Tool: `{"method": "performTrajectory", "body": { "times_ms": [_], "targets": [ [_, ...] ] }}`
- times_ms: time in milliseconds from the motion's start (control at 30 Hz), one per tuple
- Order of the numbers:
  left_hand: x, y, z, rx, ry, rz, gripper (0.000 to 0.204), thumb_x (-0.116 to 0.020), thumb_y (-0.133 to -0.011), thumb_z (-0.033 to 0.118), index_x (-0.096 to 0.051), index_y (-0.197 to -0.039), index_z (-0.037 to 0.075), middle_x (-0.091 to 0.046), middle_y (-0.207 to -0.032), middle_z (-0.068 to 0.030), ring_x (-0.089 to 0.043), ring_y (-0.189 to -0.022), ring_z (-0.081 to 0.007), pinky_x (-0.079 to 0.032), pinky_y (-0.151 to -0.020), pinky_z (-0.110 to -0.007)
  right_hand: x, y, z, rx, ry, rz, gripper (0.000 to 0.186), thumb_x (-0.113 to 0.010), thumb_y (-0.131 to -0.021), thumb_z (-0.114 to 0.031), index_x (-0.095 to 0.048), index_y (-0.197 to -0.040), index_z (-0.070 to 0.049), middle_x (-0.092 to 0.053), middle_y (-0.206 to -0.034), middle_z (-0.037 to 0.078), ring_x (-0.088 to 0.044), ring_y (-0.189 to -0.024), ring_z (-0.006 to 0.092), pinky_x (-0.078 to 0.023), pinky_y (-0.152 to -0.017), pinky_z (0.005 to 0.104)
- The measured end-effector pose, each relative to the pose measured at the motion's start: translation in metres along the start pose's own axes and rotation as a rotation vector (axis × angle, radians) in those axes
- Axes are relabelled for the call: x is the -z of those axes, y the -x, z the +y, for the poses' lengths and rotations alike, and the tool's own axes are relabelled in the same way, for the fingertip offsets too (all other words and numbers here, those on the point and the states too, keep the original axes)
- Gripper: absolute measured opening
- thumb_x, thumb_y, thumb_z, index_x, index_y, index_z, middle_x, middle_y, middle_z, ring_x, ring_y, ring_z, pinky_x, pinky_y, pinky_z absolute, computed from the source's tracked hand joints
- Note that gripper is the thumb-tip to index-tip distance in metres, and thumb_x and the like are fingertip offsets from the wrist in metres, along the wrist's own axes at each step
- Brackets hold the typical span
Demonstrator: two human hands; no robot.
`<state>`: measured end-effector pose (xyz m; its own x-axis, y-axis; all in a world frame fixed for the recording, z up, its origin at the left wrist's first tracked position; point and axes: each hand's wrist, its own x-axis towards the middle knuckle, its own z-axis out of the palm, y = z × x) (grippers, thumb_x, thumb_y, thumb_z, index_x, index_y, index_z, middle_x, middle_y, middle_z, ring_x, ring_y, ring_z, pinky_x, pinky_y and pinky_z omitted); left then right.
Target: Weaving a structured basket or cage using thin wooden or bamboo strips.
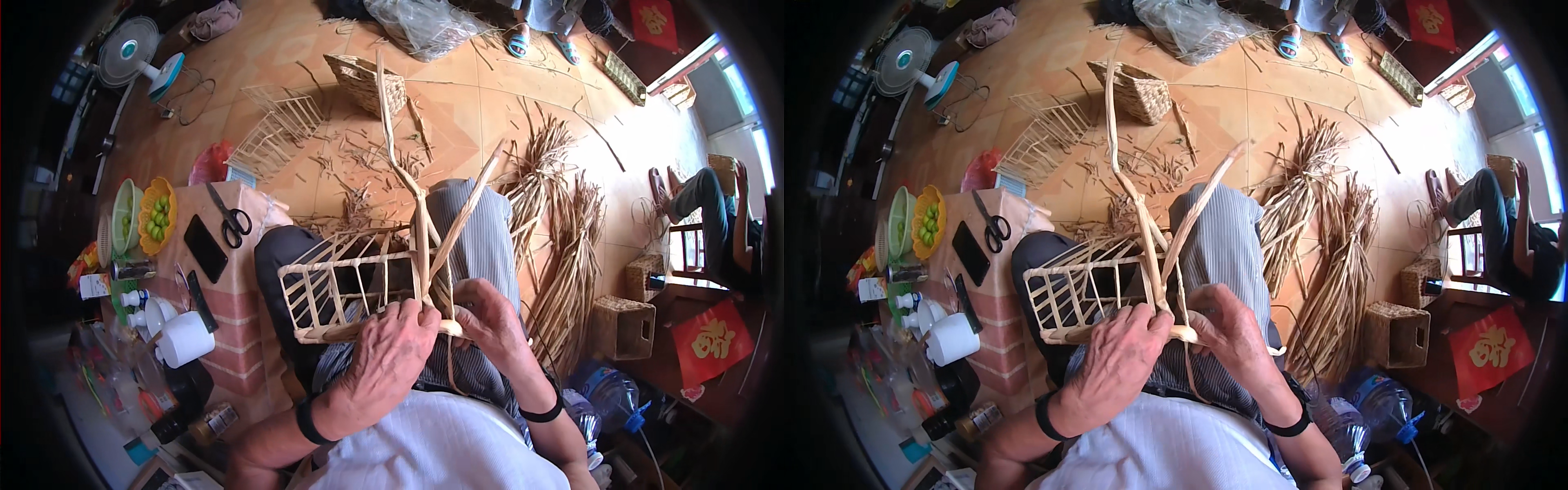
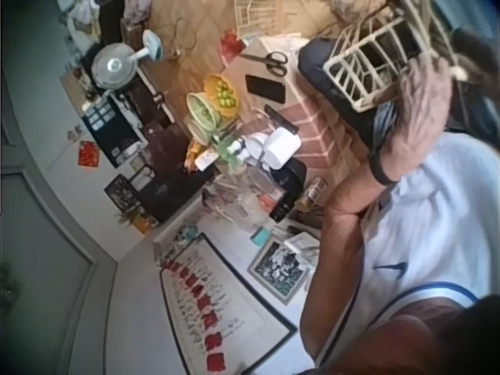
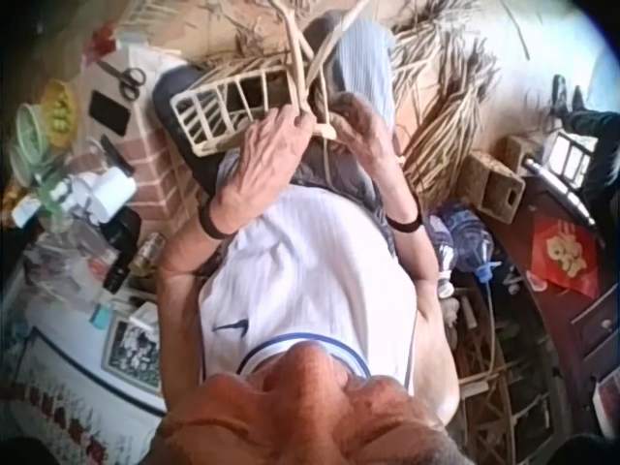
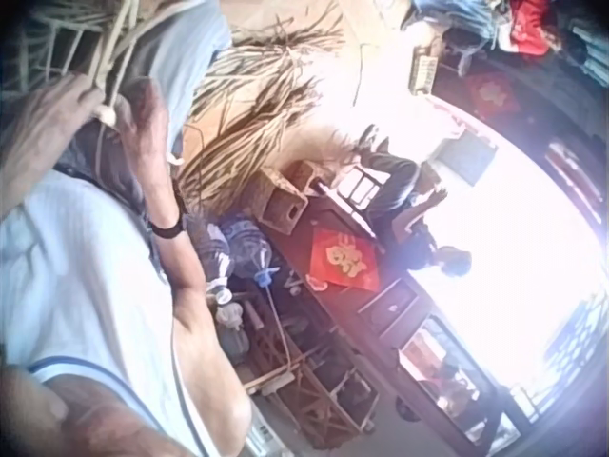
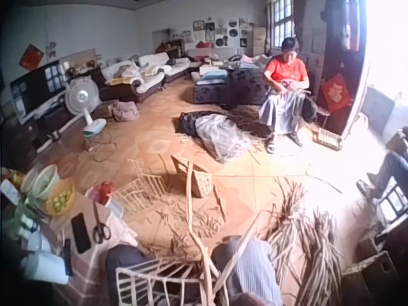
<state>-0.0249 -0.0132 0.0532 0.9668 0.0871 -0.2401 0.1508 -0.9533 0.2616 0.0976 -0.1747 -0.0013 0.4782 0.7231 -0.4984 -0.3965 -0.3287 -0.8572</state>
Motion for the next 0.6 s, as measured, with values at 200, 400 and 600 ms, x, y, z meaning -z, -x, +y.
{"method": "performTrajectory", "body": {
  "times_ms": [200,400,600],
  "targets": [
    [0.0,0.003,-0.004,0.015,0.188,0.05,0.014,-0.068,-0.099,0.013,-0.066,-0.11,0.005,-0.058,-0.099,-0.0125,-0.069,-0.095,-0.0298,-0.057,-0.074,-0.045,-0.008,-0.023,0.006,-0.077,-0.222,-0.087,0.051,-0.073,-0.105,-0.014,-0.05,-0.149,-0.002,-0.073,-0.114,0.007,-0.069,-0.085,0.009,-0.057,-0.064,0.0233],
    [-0.001,0.004,-0.01,-0.039,0.281,0.038,0.013,-0.064,-0.097,0.009,-0.065,-0.109,0.004,-0.058,-0.101,-0.0121,-0.07,-0.099,-0.0299,-0.057,-0.076,-0.046,-0.009,-0.036,0.015,-0.103,-0.265,-0.008,0.053,-0.08,-0.099,-0.01,-0.054,-0.144,0.0,-0.077,-0.115,0.013,-0.073,-0.101,0.0154,-0.062,-0.081,0.029],
    [0.002,0.01,-0.011,-0.149,0.171,0.093,0.032,-0.062,-0.094,0.007,-0.067,-0.126,0.003,-0.06,-0.102,-0.0086,-0.069,-0.097,-0.0281,-0.058,-0.079,-0.043,-0.008,-0.018,-0.007,0.223,0.043,0.064,0.042,-0.075,-0.095,0.004,-0.059,-0.134,0.003,-0.077,-0.105,0.017,-0.075,-0.097,0.0187,-0.06,-0.079,0.0325]
  ]
}}
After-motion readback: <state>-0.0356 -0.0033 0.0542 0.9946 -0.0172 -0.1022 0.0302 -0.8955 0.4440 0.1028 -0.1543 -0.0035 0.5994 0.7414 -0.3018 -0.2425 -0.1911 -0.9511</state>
